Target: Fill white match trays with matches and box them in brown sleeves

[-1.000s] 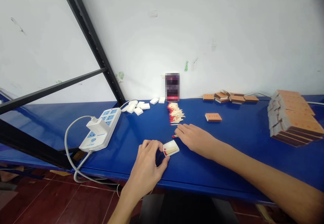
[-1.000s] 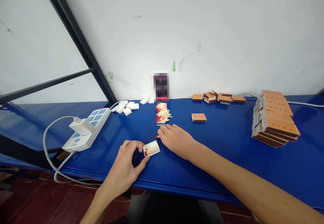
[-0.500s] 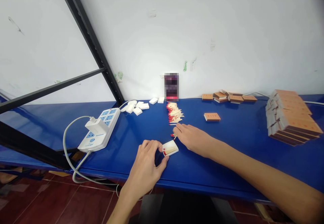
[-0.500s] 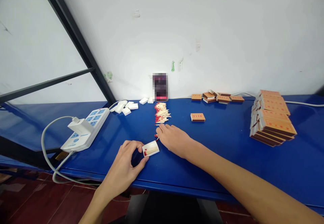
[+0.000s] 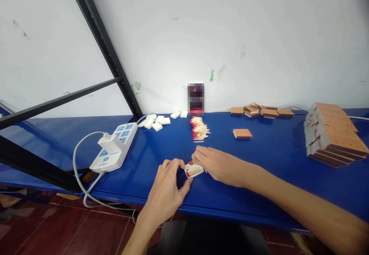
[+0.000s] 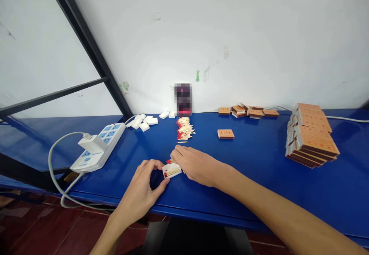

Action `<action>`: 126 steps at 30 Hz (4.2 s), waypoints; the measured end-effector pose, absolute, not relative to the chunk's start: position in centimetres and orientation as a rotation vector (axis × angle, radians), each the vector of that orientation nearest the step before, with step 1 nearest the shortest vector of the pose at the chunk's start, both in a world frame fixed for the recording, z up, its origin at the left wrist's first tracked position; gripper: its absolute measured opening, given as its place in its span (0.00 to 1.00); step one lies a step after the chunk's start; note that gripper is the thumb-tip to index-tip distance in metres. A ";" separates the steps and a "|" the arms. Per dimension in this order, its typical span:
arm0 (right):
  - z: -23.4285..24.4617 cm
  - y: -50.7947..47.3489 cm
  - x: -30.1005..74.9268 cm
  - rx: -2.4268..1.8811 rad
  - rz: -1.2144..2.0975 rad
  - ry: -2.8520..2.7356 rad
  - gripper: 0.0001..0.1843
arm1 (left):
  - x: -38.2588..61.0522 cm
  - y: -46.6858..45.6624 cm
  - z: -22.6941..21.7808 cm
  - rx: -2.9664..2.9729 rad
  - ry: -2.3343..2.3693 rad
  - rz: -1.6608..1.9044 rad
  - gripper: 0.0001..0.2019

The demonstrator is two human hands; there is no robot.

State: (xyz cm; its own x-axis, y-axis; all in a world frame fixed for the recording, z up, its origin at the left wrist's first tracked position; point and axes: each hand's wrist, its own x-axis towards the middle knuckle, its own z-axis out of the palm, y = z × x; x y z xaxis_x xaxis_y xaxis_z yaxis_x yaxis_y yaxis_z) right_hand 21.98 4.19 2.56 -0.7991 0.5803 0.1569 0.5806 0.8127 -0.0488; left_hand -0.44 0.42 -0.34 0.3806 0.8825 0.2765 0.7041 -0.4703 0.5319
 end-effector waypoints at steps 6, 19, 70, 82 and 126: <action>2.1 3.6 21.2 -0.899 -0.153 -2.872 0.11 | -0.4 0.6 -0.3 2.329 1.342 0.784 0.09; 3.7 4.1 22.9 -1.202 0.185 -2.615 0.09 | -0.3 0.5 -0.1 2.344 1.366 0.829 0.06; 0.2 8.5 23.4 -1.573 -0.033 -2.422 0.18 | -0.7 0.4 0.0 2.397 1.111 0.851 0.17; 0.1 9.3 23.4 -1.593 0.200 -2.273 0.13 | -0.5 0.5 0.1 2.416 1.091 0.833 0.17; -0.2 10.6 24.1 -1.515 0.179 -2.292 0.12 | -0.5 0.1 1.0 2.426 1.046 0.701 0.20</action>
State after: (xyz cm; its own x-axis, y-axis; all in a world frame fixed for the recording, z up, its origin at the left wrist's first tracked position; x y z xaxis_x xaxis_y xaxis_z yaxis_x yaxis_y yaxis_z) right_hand 24.05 10.63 -0.17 -0.3423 0.9067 0.2464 0.8574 0.4086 -0.3129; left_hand -0.46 0.13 0.98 0.5928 0.7533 0.2847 0.5498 -0.6369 0.5405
